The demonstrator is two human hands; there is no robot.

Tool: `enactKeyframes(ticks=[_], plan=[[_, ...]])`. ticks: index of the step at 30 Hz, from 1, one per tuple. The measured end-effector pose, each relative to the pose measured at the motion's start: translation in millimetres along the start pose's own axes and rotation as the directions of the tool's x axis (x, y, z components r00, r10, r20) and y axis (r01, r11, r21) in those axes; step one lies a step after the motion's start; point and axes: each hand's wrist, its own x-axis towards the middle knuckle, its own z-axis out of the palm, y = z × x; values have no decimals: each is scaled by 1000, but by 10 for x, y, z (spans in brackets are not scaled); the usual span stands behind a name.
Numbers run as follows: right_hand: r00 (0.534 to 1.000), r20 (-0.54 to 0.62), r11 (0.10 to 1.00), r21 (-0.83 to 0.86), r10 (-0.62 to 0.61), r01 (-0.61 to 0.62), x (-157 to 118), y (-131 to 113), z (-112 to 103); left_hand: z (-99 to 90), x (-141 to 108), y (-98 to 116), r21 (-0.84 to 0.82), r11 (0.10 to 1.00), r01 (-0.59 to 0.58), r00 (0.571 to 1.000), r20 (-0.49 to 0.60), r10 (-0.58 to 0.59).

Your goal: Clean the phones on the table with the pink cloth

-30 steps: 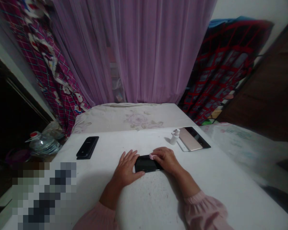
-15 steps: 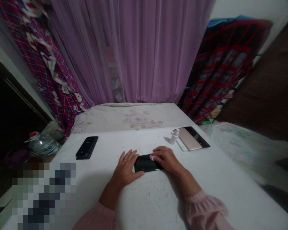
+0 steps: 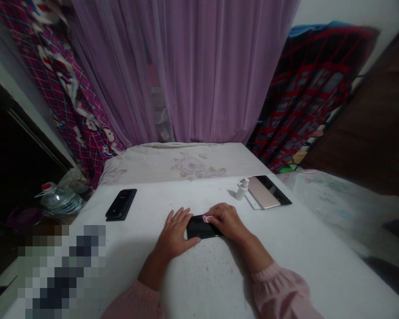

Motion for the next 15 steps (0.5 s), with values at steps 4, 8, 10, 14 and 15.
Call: enactKeyframes(ticks=[4, 8, 10, 14, 15], plan=[[1000, 3, 999, 47, 27, -27, -40, 173, -122, -8, 9, 6, 0, 1000, 15, 1000, 13, -15], [996, 2, 985, 148, 88, -88, -92, 348, -217, -26, 16, 20, -14, 1000, 25, 999, 20, -25], [993, -12, 976, 185, 117, -113, -115, 430, -238, -34, 18, 24, -21, 999, 35, 999, 27, -34], [984, -65, 965, 219, 165, -147, -149, 549, -225, -33, 18, 13, -37, 999, 30, 999, 17, -29], [980, -87, 960, 233, 180, -156, -154, 568, -212, -28, 19, 8, -39, 999, 30, 1000, 1, -30]])
